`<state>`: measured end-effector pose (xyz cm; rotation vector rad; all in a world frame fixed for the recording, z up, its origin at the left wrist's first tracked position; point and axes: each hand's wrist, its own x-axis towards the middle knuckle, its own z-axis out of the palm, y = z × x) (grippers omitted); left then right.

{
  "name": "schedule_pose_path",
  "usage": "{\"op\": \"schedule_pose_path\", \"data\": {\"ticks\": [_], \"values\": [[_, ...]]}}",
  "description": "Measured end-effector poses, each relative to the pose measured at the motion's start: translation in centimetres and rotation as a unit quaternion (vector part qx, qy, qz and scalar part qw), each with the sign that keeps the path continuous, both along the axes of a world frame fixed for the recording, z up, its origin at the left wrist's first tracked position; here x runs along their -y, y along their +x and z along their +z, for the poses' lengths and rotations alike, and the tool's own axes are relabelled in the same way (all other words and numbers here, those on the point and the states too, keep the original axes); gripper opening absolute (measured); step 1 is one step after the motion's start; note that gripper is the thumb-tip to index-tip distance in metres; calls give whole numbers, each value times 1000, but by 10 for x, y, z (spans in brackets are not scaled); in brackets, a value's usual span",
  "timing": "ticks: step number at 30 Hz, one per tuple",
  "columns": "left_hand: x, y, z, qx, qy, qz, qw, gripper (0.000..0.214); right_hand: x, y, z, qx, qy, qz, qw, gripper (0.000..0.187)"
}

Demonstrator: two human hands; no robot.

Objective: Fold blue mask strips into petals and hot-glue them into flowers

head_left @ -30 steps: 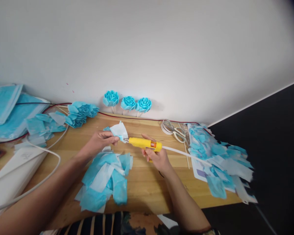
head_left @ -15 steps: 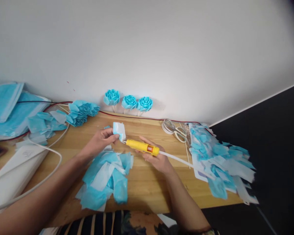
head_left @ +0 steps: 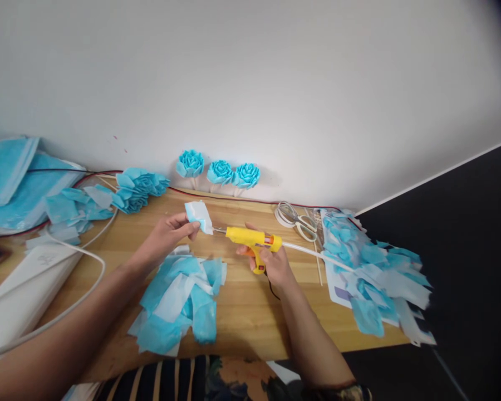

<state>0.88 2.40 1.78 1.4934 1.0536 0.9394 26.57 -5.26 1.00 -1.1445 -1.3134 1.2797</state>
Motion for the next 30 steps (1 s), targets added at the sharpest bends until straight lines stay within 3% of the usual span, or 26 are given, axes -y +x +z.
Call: {"op": "schedule_pose_path", "data": {"ticks": [6, 9, 12, 15, 18, 23, 26, 30], "values": [[-1, -2, -6, 19, -10, -15, 1000, 32, -2, 1, -1, 34, -2, -15, 999, 62], [-2, -2, -5, 21, -7, -7, 1000, 33, -8, 4, -1, 147, 34, -50, 987, 61], [-2, -2, -3, 13, -5, 7, 1000, 33, -16, 11, -3, 337, 130, -46, 931, 61], [-2, -2, -2, 2, -1, 1, 1000, 33, -22, 22, -8, 478, 172, 14, 861, 63], [-1, -2, -3, 13, 7, -20, 1000, 33, -25, 35, -13, 519, 157, 54, 839, 71], [1, -2, -5, 12, -5, -44, 999, 35, -22, 43, -3, 456, 147, 26, 877, 60], [4, -1, -3, 5, -5, -50, 999, 36, -17, 23, 13, 366, 120, 5, 923, 59], [8, 2, 1, 14, -22, -54, 998, 35, -19, -17, 24, 227, 52, 81, 969, 77]]}}
